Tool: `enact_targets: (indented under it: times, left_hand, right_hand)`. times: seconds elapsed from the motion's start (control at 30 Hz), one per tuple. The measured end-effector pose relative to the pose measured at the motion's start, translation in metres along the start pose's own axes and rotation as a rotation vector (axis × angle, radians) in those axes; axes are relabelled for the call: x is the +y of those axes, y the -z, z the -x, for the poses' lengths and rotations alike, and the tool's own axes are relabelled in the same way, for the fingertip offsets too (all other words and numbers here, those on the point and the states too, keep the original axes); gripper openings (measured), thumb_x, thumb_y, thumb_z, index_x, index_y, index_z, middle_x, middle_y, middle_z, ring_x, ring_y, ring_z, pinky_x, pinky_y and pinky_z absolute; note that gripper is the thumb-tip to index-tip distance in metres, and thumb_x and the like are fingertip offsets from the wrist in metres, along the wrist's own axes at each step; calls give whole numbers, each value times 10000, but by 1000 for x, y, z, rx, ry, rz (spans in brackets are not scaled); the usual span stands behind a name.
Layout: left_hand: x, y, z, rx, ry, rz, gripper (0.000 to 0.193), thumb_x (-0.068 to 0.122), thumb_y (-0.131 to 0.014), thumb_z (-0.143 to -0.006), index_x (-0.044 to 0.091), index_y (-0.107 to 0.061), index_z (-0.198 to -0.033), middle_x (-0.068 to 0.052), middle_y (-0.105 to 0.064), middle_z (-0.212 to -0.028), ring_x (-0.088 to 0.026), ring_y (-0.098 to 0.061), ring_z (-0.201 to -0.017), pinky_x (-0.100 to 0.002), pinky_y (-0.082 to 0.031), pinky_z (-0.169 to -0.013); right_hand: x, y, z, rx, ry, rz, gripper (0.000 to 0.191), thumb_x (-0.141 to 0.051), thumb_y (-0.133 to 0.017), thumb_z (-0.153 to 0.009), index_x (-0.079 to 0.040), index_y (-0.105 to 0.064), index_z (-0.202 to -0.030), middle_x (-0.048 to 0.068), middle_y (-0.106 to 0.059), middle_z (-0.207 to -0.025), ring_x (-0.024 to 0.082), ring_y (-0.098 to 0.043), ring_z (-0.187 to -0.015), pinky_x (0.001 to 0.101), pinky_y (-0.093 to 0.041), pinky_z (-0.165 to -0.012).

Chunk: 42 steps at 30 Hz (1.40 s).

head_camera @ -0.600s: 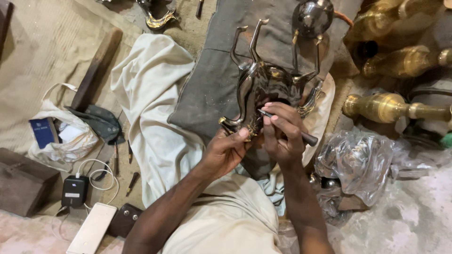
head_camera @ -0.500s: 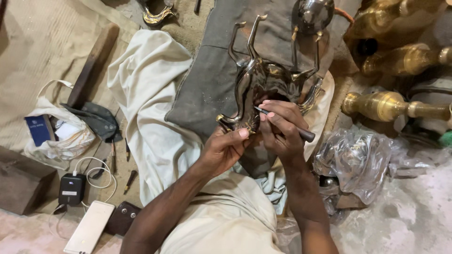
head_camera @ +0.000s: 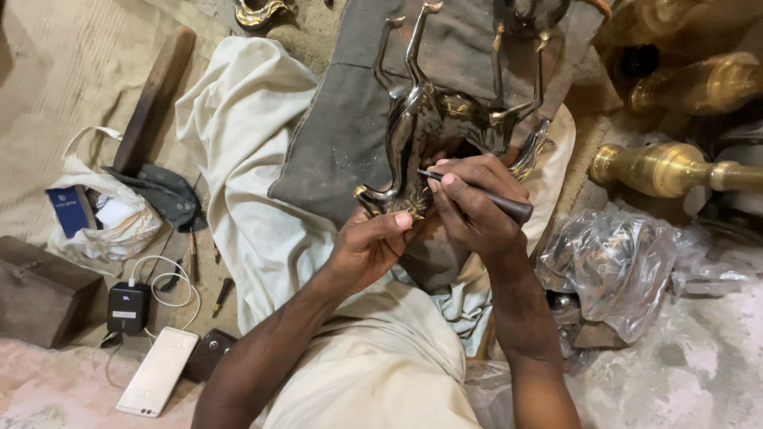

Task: The person sits on the floor holding a brass horse figurine against a padded sandbag and works its surface with a small punch tool, tapping the tool with a wooden mallet to press and refine details into the metal. They reposition and turn the figurine repeatedly to reach different areas, including the mane and legs.

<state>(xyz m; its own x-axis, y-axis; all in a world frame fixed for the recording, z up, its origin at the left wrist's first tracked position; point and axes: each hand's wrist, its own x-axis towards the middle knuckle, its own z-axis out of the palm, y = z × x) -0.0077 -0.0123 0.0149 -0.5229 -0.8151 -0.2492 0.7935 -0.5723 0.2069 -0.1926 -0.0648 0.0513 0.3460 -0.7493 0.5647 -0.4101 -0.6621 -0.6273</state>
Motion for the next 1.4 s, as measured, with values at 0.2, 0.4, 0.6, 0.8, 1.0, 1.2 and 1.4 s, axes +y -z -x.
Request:
enact_targets:
  times: [0.2,0.4,0.6,0.8,1.0,1.2,1.4]
  left_hand:
    - [-4,0,0,6,-12,-2,479,56,-608,-1038,-55,-470,-1483,-157,-610,-1421,-261,-609,-1320,-446,-497,-1145]
    - [-12,-6,-2,5,0,-14,445,65,-598,-1043,-61,-498,-1458,-163,-620,-1411,-274,-611,-1315,-470,-495,-1145]
    - [-10,-17,-5,3,-7,12,435,37,-573,-1048,-81,-487,-1458,-166,-605,-1436,-265,-582,-1367,-461,-434,-1239]
    - [-8,-24,-2,-4,-29,12,446,22,-565,-1041,-80,-480,-1466,-157,-591,-1456,-247,-536,-1412,-436,-378,-1281]
    - [-5,-38,1,15,-16,3,446,48,-576,-1037,-88,-483,-1452,-157,-599,-1454,-235,-545,-1403,-412,-373,-1265]
    - [-15,-45,9,14,-70,9,550,172,-570,-1113,-19,-338,-1574,-151,-555,-1480,-239,-532,-1392,-425,-390,-1240]
    - [-22,-21,5,-12,-109,47,628,221,-529,-1130,19,-249,-1656,-117,-499,-1549,-208,-485,-1432,-380,-378,-1230]
  right_hand:
    - [-4,-4,0,71,-22,-34,345,123,-767,-927,-30,-579,-1172,161,-722,-1034,303,-726,-965,441,-642,-876]
    - [-3,9,5,76,-12,-66,333,117,-756,-922,-34,-580,-1161,153,-729,-1026,309,-734,-983,442,-650,-897]
    - [-1,21,-4,31,-27,-68,298,127,-776,-906,-15,-588,-1088,153,-733,-1007,305,-740,-964,425,-656,-875]
    - [2,32,-14,-40,42,-93,291,119,-804,-865,12,-608,-1052,171,-734,-998,316,-739,-929,416,-643,-836]
    - [3,46,-17,-99,21,-156,240,99,-777,-897,8,-602,-1034,175,-730,-1017,302,-731,-968,404,-646,-860]
    - [-49,11,4,345,-422,-411,221,89,-680,-992,3,-542,-1141,184,-711,-1097,254,-732,-1010,333,-642,-857]
    - [-63,-35,25,420,-406,-34,262,114,-678,-1007,6,-527,-1192,192,-683,-1134,235,-694,-1024,316,-598,-934]
